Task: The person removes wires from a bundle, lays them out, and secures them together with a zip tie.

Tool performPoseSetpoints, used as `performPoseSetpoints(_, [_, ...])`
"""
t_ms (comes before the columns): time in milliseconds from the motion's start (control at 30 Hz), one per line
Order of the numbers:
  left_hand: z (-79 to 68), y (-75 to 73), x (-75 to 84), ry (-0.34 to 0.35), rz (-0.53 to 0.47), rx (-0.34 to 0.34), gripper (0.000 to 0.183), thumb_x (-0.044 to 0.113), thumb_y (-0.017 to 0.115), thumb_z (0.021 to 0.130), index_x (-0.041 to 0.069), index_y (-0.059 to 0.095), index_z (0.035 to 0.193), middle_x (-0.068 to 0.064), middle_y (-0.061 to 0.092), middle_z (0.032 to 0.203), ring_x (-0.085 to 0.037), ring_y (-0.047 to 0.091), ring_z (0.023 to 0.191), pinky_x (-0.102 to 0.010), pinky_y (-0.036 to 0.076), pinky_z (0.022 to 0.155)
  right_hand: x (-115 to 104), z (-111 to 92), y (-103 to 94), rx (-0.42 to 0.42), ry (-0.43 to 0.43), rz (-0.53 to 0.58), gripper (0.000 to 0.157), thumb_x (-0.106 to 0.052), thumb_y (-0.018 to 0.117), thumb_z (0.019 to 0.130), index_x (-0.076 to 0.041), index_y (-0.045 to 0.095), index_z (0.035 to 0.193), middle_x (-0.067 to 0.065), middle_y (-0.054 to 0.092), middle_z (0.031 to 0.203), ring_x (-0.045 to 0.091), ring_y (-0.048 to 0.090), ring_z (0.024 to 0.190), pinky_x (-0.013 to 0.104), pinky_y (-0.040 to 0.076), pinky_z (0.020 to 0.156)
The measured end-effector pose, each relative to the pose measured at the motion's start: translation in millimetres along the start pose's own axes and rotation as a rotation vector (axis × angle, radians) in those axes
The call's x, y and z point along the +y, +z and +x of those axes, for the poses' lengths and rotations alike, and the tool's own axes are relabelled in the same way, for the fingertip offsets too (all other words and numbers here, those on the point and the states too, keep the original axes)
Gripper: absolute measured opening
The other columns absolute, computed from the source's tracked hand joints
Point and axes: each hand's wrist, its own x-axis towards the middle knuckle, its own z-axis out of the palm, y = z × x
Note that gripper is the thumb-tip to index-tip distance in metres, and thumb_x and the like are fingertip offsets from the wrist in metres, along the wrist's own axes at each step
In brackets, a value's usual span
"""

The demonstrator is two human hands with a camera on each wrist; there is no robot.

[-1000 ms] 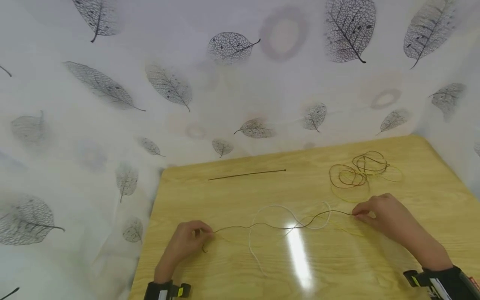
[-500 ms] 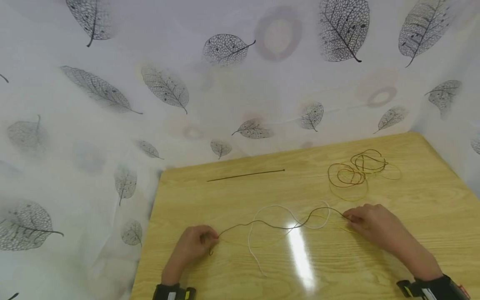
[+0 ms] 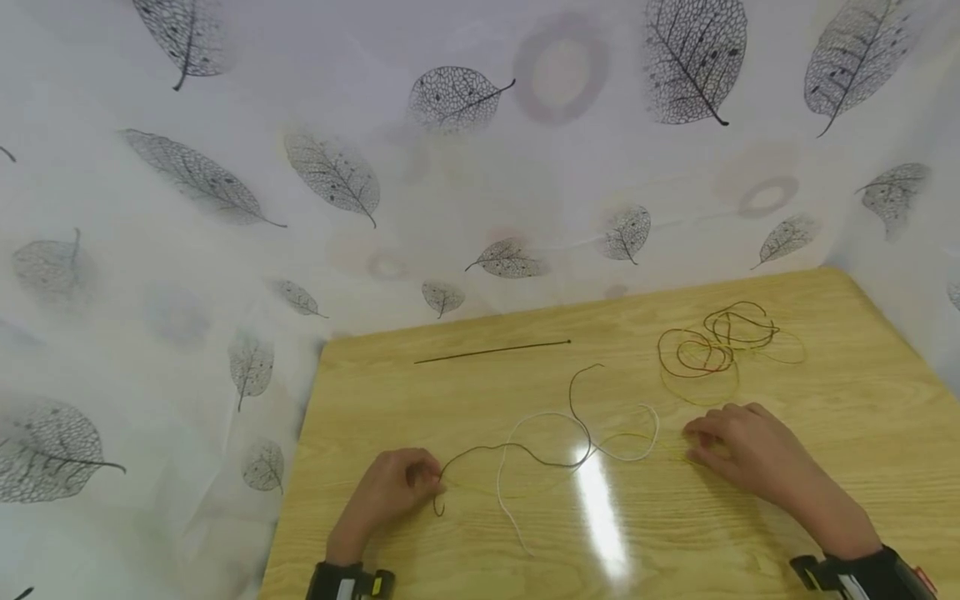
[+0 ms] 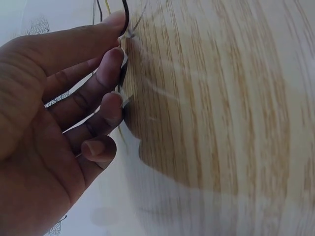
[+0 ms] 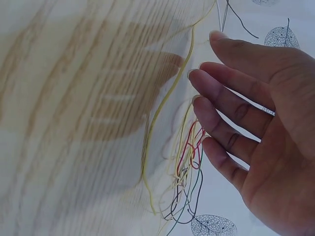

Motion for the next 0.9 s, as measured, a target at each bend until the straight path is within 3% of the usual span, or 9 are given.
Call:
performPoseSetpoints(233, [5.0, 2.5, 0.9, 0.059, 0.008, 0.018, 0.019, 0.033, 0.082, 0.077, 0.023, 0.071, 0.089, 0.013, 0.064, 0.071, -0.004, 0.053, 0.058, -0.021, 0.045, 0.05, -1.8, 3.0, -1.9, -0.016, 0.014, 0.021, 0.025, -0.03, 0.08, 0.076, -0.016, 0.076, 0.097, -0.018, 0.06, 0.073, 0.01, 0.058, 0.069, 0.048, 0.049, 0.077])
performPoseSetpoints(767, [12.8, -2.5, 10.1, 0.07, -0.005, -0.01, 0.025, 0.031, 0.082, 0.077, 0.021, 0.07, 0.097, 0.014, 0.063, 0.074, -0.005, 0.054, 0.058, -0.021, 0.046, 0.05, 2.2, 7.1, -6.4, 0.006, -0.015, 0.004, 0.02, -0.022, 0.08, 0.075, -0.016, 0.077, 0.093, -0.015, 0.065, 0.073, 0.012, 0.063, 0.07, 0.044, 0.051, 0.068])
performPoseSetpoints(900, [13.6, -8.0, 12.0, 0.109, -0.011, 0.022, 0.024, 0.023, 0.083, 0.076, 0.019, 0.071, 0.096, 0.01, 0.066, 0.074, -0.006, 0.055, 0.056, -0.02, 0.048, 0.048, 11.0, 11.1, -11.1, 0.044, -0.009, 0.01, 0.019, -0.019, 0.081, 0.075, -0.013, 0.077, 0.093, -0.01, 0.067, 0.074, 0.014, 0.062, 0.067, 0.045, 0.052, 0.066])
